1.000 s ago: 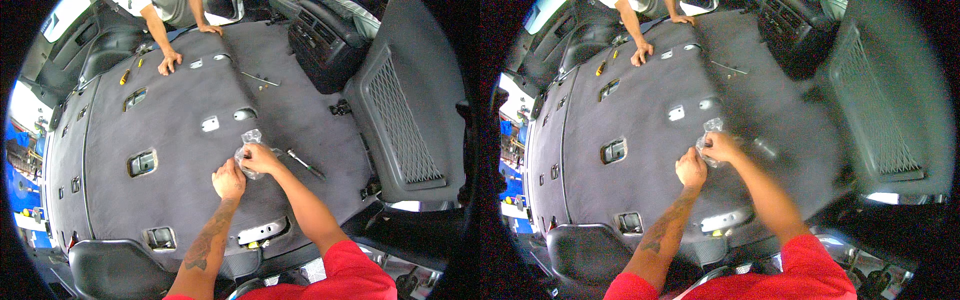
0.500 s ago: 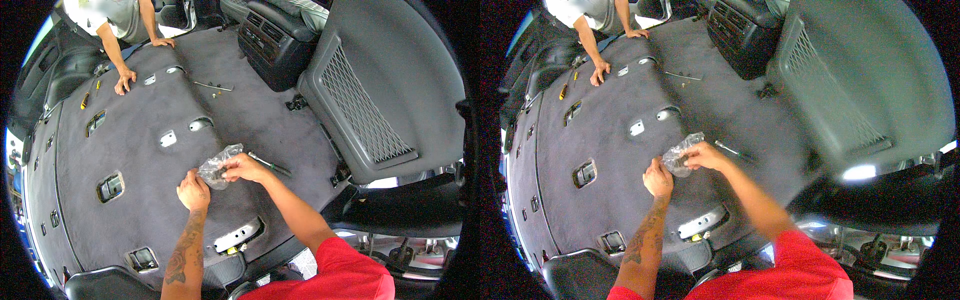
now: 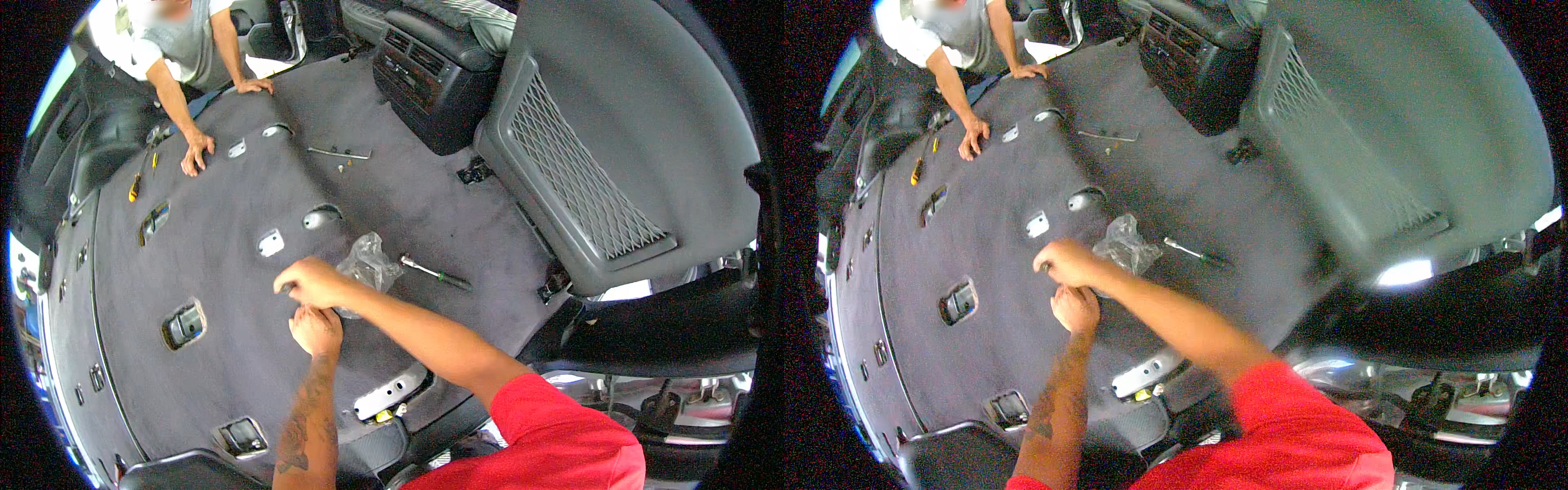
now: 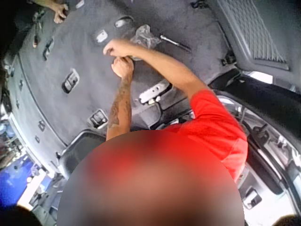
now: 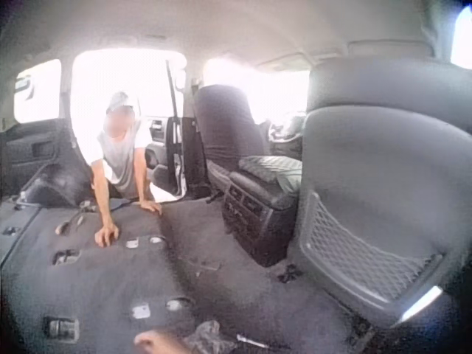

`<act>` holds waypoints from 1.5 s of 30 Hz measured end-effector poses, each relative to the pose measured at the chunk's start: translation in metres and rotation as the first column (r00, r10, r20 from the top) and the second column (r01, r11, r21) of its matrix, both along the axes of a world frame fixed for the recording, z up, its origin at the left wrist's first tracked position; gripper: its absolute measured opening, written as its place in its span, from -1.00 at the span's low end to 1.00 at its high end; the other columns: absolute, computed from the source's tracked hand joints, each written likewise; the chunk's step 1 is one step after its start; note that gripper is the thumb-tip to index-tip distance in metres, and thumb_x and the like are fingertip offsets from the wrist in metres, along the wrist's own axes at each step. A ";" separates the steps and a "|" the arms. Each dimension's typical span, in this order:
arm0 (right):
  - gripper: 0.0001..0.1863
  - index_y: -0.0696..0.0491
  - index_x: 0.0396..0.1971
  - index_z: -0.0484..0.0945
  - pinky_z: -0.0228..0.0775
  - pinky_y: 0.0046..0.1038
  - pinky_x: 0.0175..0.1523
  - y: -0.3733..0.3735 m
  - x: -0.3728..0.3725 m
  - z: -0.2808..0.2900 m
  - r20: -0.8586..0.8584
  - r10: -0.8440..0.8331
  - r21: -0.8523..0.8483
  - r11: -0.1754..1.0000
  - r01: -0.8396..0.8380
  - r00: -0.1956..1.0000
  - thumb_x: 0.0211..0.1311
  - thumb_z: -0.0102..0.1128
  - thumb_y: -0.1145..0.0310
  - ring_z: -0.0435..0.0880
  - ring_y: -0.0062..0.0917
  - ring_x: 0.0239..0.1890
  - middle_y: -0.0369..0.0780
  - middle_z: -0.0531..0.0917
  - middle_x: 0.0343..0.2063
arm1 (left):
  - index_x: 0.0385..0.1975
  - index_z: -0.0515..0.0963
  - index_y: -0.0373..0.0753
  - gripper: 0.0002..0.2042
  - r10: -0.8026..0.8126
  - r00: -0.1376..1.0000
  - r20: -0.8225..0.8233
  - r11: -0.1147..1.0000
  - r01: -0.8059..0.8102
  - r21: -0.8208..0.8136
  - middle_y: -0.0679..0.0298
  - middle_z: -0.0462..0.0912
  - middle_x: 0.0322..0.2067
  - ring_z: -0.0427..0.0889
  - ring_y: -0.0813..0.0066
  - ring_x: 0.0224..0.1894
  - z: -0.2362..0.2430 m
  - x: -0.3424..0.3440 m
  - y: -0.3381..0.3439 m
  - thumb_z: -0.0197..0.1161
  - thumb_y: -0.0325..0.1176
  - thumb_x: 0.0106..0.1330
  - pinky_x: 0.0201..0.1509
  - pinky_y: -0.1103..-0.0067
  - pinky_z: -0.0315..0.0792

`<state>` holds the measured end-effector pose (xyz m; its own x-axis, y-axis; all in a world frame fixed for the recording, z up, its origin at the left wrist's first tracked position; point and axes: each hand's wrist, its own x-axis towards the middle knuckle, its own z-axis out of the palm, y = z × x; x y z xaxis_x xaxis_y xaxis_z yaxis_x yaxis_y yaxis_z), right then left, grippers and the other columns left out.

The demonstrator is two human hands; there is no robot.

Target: The person works inside a silver car with the rear seats removed, handling a car radio unit, plastic bags of clips, and a socket wrench. They position the radio into the dashboard opening, adjust its placement, and use the wrench on fasteners near the floor while another person assists from the driver's side.

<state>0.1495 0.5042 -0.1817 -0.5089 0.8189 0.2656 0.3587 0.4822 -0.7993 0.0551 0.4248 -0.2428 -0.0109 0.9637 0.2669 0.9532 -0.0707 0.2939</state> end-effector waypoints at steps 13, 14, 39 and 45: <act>-0.30 0.26 -0.05 0.52 0.36 -0.26 0.18 0.077 0.142 0.054 -0.260 -0.735 0.155 0.609 0.778 0.627 -0.01 0.43 -0.03 0.58 -0.24 0.05 0.05 0.60 -0.02 | -0.19 0.51 -0.16 -0.81 0.007 0.995 0.095 0.999 -0.012 0.049 0.13 0.67 -0.41 0.63 0.11 -0.30 0.011 0.008 0.001 0.00 -0.33 0.29 -0.23 0.24 0.34; -0.25 0.30 -0.06 0.51 0.37 -0.25 0.16 0.092 0.181 0.066 -0.316 -0.850 0.058 0.426 0.903 0.422 -0.02 0.41 -0.09 0.58 -0.17 0.03 0.10 0.58 -0.04 | -0.19 0.52 -0.16 -0.81 0.010 0.995 0.096 0.999 -0.013 0.032 0.13 0.67 -0.40 0.63 0.11 -0.30 0.013 0.008 0.001 0.00 -0.33 0.29 -0.23 0.25 0.34; 0.25 0.50 -0.08 0.47 0.35 -0.23 0.20 0.160 0.352 0.130 0.074 -0.985 -0.091 0.147 0.985 0.153 -0.35 0.26 -0.56 0.55 -0.04 0.11 0.22 0.54 0.00 | -0.20 0.55 -0.16 -0.80 0.025 0.995 0.097 0.997 -0.032 0.066 0.14 0.68 -0.40 0.64 0.12 -0.30 0.010 0.008 0.000 0.03 -0.31 0.28 -0.20 0.26 0.35; 0.31 0.52 0.01 0.42 0.28 -0.29 0.26 0.171 0.351 0.138 0.099 -0.978 -0.123 0.169 0.978 0.181 -0.39 0.29 -0.55 0.49 -0.11 0.19 0.22 0.47 0.10 | -0.23 0.55 -0.14 -0.81 0.040 0.993 0.115 0.997 -0.048 0.064 0.16 0.68 -0.42 0.63 0.14 -0.32 0.016 0.011 -0.002 0.04 -0.30 0.27 -0.22 0.26 0.34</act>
<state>0.5010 0.6750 -0.0436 0.7362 0.6675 0.1111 0.4535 -0.3648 -0.8132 0.0659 0.4228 -0.2263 -0.0869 0.9419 0.3246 0.9165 -0.0522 0.3966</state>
